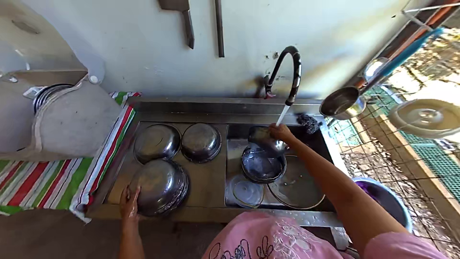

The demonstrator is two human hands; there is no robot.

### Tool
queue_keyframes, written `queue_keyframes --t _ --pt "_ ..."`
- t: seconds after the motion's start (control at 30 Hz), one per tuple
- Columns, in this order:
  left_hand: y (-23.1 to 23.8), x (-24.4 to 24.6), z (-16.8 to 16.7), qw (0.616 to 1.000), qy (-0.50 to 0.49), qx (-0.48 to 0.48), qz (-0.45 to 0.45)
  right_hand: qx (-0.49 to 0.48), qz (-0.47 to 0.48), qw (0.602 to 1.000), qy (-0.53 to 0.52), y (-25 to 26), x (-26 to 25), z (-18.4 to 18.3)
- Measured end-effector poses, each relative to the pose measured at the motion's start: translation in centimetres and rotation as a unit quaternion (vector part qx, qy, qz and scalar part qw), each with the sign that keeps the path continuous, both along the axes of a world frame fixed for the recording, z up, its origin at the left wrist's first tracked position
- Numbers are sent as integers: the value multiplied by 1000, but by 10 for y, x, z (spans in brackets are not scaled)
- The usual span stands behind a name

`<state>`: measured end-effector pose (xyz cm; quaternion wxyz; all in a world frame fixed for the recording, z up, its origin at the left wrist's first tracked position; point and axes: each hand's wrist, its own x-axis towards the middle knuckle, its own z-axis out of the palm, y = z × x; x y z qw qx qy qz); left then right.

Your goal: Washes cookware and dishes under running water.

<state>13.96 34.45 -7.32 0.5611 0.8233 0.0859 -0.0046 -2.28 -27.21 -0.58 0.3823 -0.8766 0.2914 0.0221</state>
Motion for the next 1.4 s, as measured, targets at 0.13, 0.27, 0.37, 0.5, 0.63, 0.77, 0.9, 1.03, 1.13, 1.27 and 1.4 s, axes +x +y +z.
queue_keyframes --t 0.13,0.27,0.37,0.5,0.63,0.77,0.9,1.03,1.13,1.27,1.4 --pt "-12 1 35 976 -110 188 -19 29 -25 996 -83 -20 -20 19" --pt "-120 -14 94 964 -147 114 -193 103 -74 979 -159 -40 -46 31" --pt "-238 -46 102 925 -93 -4 -368 174 -143 956 -190 -56 -55 29" --pt "-380 -88 80 811 -14 -106 -575 301 -263 894 -203 -45 -42 27" --pt "-481 -107 47 832 106 -224 -496 389 -266 843 -260 27 -11 17" --pt "-512 -107 26 855 222 -280 -376 248 -6 950 -187 35 -9 -32" --pt "-516 -112 23 836 307 -278 -360 -140 147 979 1 -34 -39 -79" --pt "-525 -103 24 852 220 -287 -379 -124 111 980 110 -43 -77 -87" --pt "-533 -102 16 852 180 -261 -417 39 136 990 -23 3 -77 -88" --pt "-539 -109 19 837 222 -242 -437 -107 116 982 -101 -21 -41 -83" --pt "-538 -93 28 853 197 -252 -412 -208 53 976 26 -62 -51 -109"
